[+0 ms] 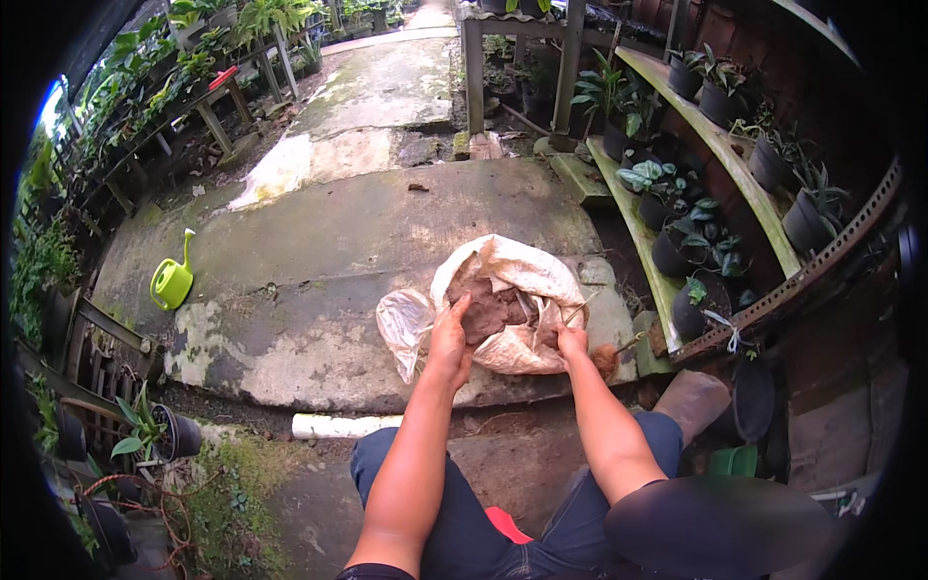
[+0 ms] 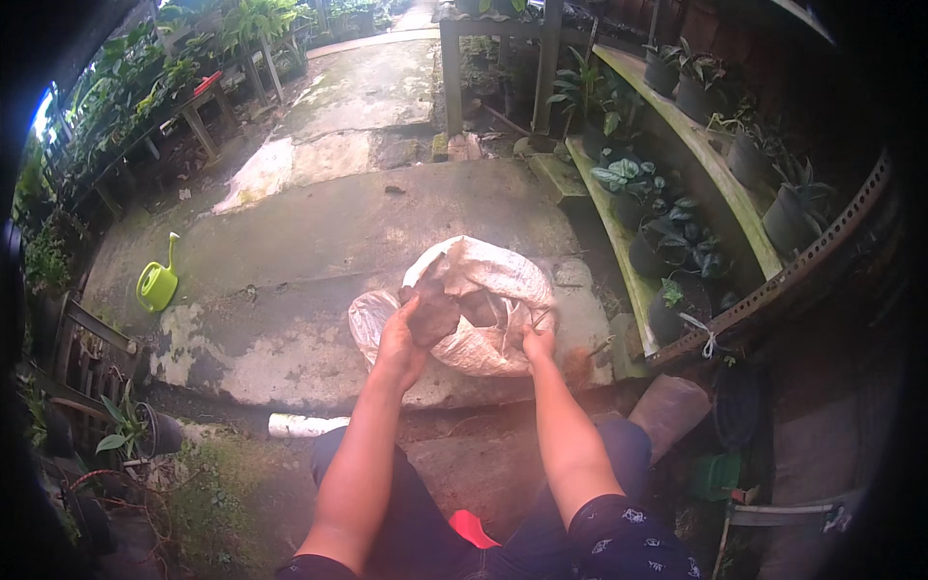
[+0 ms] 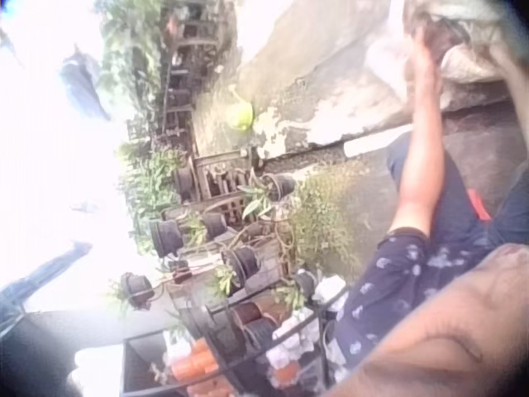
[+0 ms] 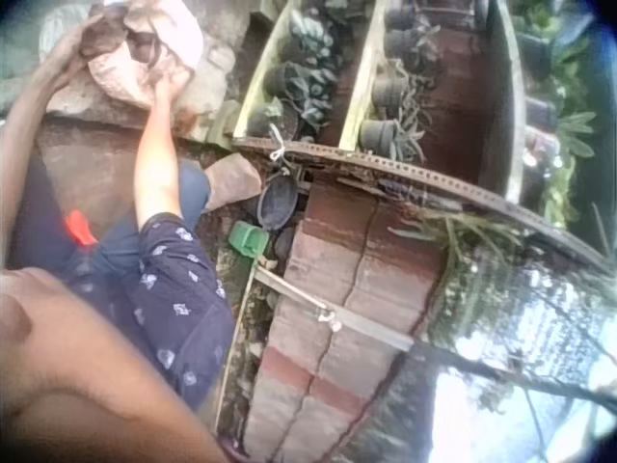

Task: The person sits on the ground and prepares a small plant for potting by wrapping its roots in a fibrous material. They then spray the wrapped root ball with water from a spray bottle. Another person is visible in the background watering plants.

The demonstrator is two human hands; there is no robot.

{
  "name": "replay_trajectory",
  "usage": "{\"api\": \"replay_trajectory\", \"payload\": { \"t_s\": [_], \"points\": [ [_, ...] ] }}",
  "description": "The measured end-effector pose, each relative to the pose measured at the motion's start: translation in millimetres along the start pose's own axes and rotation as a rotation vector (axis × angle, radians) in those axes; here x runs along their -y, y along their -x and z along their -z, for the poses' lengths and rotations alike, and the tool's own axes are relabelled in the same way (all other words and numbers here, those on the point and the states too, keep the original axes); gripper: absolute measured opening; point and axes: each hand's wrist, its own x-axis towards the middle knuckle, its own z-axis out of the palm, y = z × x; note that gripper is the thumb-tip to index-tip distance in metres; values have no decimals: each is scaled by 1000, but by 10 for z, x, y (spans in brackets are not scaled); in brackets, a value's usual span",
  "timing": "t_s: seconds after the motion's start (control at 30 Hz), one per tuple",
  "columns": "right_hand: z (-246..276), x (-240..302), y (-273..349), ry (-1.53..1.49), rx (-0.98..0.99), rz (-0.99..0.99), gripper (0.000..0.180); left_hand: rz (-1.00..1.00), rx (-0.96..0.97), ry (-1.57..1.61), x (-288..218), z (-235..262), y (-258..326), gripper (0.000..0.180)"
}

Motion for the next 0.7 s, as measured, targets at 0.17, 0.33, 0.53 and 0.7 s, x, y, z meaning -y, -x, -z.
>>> {"api": "replay_trajectory", "payload": {
  "t_s": [0.17,0.33,0.53,0.7],
  "points": [
    [342,1192,906,-575,470,10,33,-41,-144,-99,-29,70,107,40],
    [970,1895,2009,-1119,943,15,27,-184,-82,-170,179,-2,89,60],
    [689,1845,2464,-471,417,605,45,-90,4,-264,581,-202,94,58],
    [671,1863,2510,-142,89,877,43,-155,-45,-349,810,-90,-29,58]
  ]
}}
